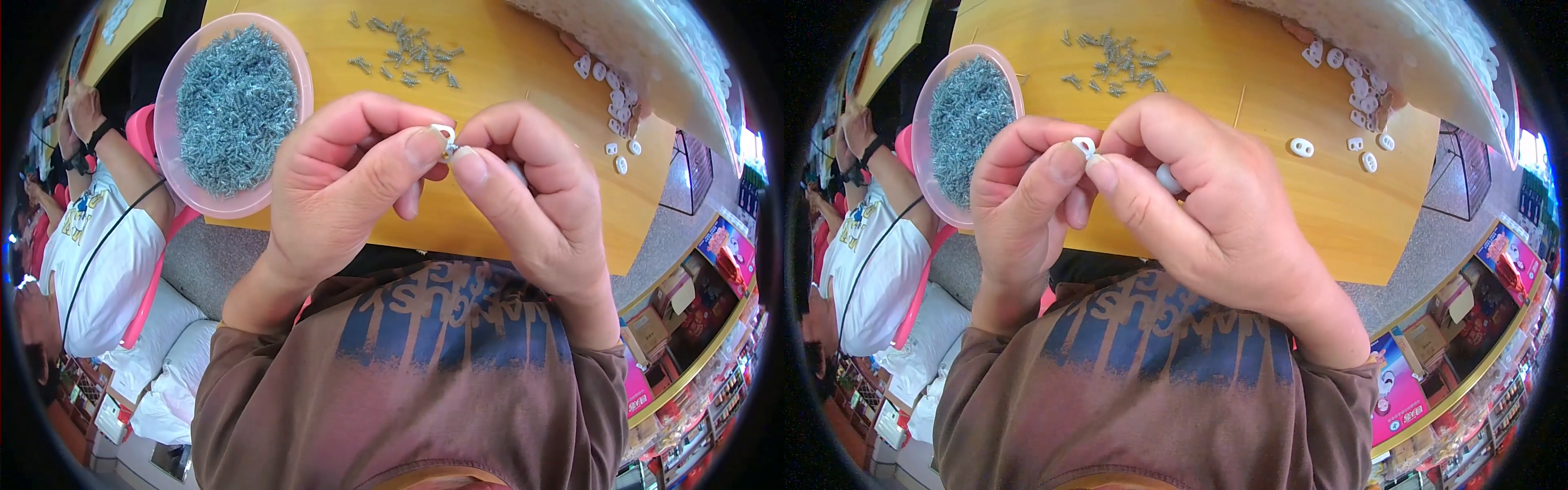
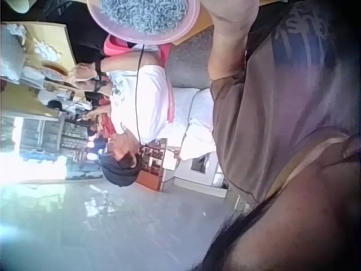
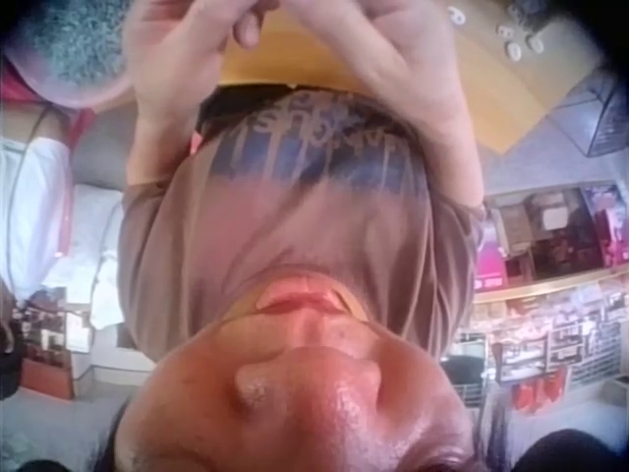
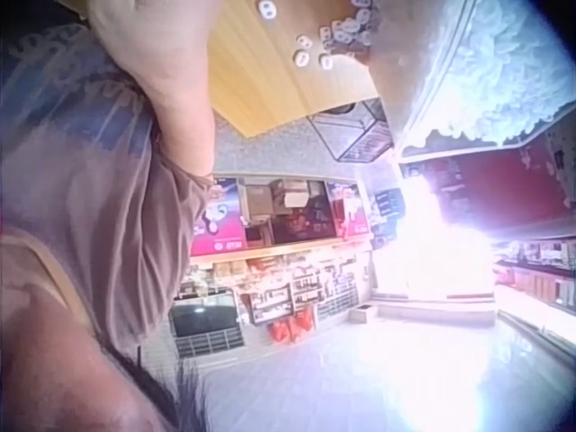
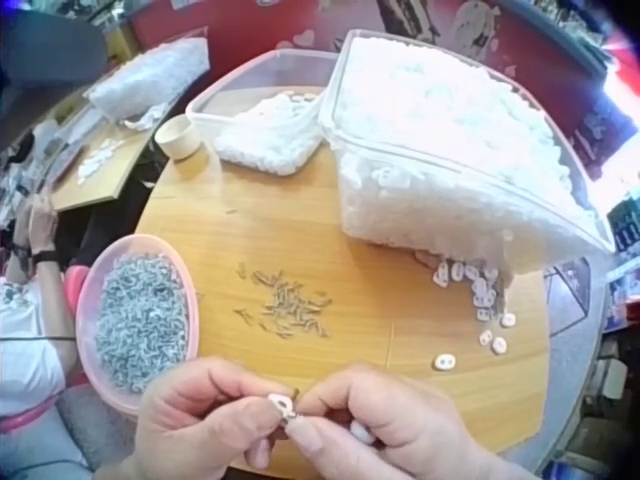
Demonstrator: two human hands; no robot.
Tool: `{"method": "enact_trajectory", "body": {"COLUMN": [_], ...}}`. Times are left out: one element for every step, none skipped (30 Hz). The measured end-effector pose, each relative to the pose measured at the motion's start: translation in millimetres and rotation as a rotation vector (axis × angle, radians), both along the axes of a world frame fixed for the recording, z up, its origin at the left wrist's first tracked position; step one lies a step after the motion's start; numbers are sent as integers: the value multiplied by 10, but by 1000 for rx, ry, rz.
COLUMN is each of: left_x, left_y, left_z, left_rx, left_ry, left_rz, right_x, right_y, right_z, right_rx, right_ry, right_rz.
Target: Inserting small metal springs into white plastic housings at a workbench as part of a manufacturing process.
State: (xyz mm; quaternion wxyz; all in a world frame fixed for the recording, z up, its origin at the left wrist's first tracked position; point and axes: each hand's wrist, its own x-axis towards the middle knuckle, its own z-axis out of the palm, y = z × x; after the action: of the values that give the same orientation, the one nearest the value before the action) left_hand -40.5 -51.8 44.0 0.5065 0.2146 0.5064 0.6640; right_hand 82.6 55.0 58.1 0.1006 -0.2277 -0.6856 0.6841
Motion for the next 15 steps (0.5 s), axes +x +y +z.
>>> {"method": "enact_trajectory", "body": {"left_x": [1, 2, 5, 7, 8, 11, 12, 11, 10, 9, 11, 12, 11, 5, -3], "left_y": [2, 2, -3, -7, -11, -16, -19, -23, -29, -31, -27, -20, -15, -14, -17], "left_z": [-8, -18, -31, -37, -36, -33, -31, -42, -61, -71, -69, -68, -65, -62, -59], "left_rx": [10, 10, 24, 38, 38, 22, 5, 6, 5, 5, 5, -11, -27, -26, -21], "left_ry": [10, 10, 6, 1, 1, -3, -7, -7, -14, -21, -20, -42, -64, -63, -73], "left_rz": [-1, -3, -11, -20, -19, -20, -22, -22, -25, -28, -28, -10, 9, 8, 33], "right_x": [-6, -8, -12, -16, -19, -20, -20, -18, -14, -13, -11, -8, -8, 6, 41], "right_y": [-6, -1, 5, 9, 11, 13, 14, 18, 23, 26, 18, 1, -8, 9, 49], "right_z": [-23, -17, -8, -4, -12, -26, -36, -41, -45, -51, -78, -120, -142, -137, -128], "right_rx": [56, 56, 122, 188, 187, 184, 180, 180, 143, 105, 105, -50, -206, -205, -312], "right_ry": [31, 32, 16, -1, 0, 9, 19, 19, -6, -30, -30, 15, 59, 61, 22], "right_rz": [-20, -21, -2, 18, 19, 17, 15, 15, 31, 47, 47, 16, -14, -15, -54]}}
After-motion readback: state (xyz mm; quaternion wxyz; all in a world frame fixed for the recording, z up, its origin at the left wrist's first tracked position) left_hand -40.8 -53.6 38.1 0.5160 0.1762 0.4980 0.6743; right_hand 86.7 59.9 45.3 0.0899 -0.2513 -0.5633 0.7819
